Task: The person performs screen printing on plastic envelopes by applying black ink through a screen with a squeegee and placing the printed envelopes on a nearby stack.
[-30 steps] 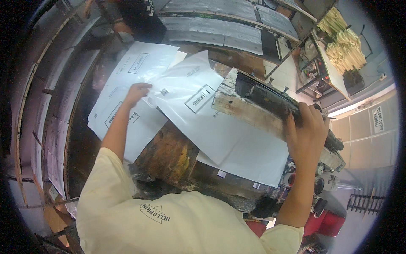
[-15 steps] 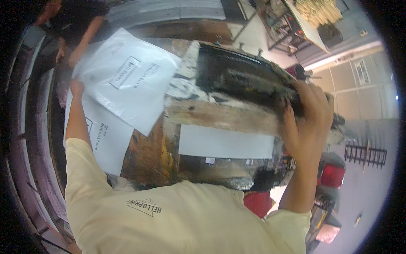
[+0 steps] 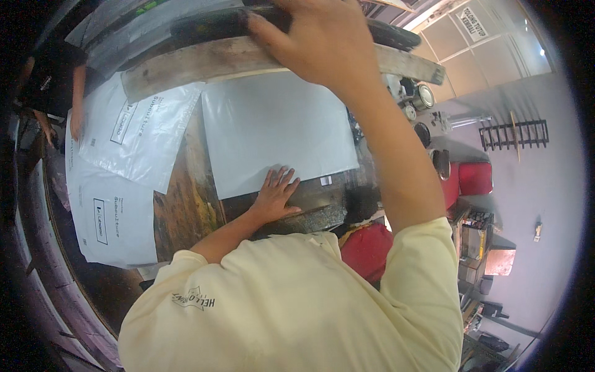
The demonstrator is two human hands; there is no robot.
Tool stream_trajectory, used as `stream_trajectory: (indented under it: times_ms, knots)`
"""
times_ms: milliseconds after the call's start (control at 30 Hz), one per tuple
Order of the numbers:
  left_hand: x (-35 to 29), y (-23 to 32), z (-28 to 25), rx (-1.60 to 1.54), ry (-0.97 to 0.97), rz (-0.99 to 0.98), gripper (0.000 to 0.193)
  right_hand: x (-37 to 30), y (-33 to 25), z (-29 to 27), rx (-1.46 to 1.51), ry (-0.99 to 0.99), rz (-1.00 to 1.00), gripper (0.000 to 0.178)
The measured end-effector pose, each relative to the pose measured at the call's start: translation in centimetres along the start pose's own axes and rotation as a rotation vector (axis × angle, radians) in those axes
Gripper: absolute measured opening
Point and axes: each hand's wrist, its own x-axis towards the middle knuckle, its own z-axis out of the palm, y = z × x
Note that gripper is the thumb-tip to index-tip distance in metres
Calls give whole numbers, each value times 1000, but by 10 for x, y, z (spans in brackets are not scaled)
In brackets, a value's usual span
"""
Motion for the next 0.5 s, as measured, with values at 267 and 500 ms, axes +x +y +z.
stream_trajectory:
  times_ms: [267,500]
  knots:
    - [3,10,20,186,-67,-46,123,-23,-8,-6,-80,-8,-114,47]
    - [10,30,26,132,-42,-23,127,-40,-15,-8,-33,-1,-64,48]
